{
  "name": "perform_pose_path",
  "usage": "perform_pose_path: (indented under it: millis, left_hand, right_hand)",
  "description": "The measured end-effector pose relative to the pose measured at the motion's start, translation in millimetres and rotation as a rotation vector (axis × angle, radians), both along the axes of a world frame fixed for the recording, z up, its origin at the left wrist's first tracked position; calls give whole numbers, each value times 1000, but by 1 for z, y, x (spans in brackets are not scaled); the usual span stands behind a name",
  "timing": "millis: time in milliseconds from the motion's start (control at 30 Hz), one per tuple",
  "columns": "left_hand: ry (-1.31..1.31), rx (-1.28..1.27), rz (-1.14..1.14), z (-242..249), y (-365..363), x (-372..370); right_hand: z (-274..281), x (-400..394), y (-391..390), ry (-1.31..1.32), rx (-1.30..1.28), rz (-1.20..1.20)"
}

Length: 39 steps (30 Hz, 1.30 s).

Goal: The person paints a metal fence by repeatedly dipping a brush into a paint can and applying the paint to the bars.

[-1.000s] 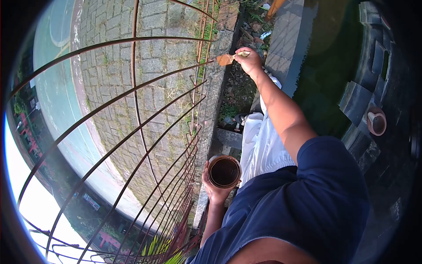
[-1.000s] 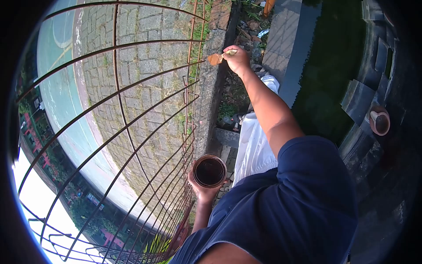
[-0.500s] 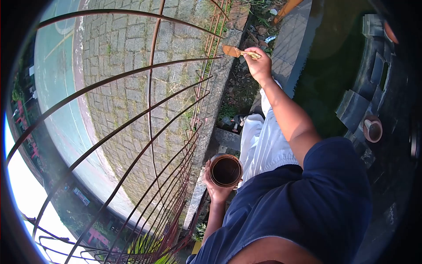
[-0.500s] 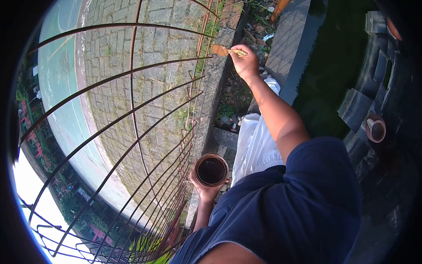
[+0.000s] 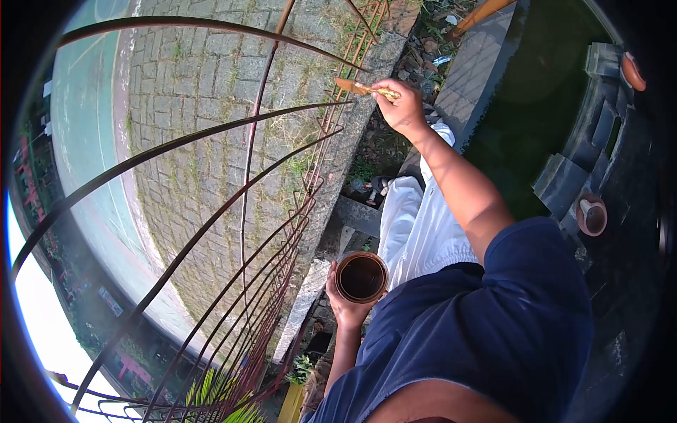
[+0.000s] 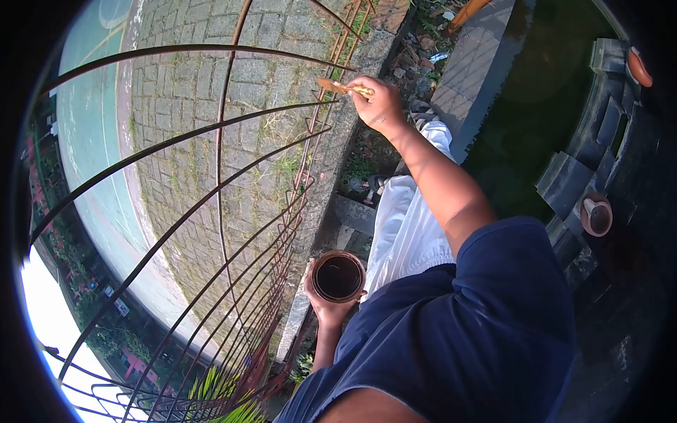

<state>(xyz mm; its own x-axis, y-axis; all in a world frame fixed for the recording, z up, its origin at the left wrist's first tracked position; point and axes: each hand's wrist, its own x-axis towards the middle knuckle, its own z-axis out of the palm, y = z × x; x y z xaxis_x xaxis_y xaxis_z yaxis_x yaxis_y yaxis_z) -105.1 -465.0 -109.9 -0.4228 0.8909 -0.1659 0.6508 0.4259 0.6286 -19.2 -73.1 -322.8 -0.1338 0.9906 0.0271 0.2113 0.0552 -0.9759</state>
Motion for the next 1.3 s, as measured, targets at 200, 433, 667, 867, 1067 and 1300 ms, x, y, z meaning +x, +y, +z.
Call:
perform_pose_path:
  millis: [200,433,667,867,1067,1300]
  left_hand:
    - [-6,-12,10,-10,-6,-8]
    - [8,-88,-33,-4,7,-13]
    - [-1,-138,-36,-3,8,-13]
    - [-104,-180,-3,-12,8,-14]
    - [-106,-211,-47,-27,12,-14]
    - [-122,-209,-57,-30,13,-14]
  right_hand:
    - [12,3,0,-125,275,13]
    - [15,3,-18,-27,203,247]
    - [0,14,-26,-218,330,267]
    - [-68,17,-33,105,-176,-160]
    - [-99,-16,7,-4,-123,-3]
    - [-91,-6,-16,-260,118,265]
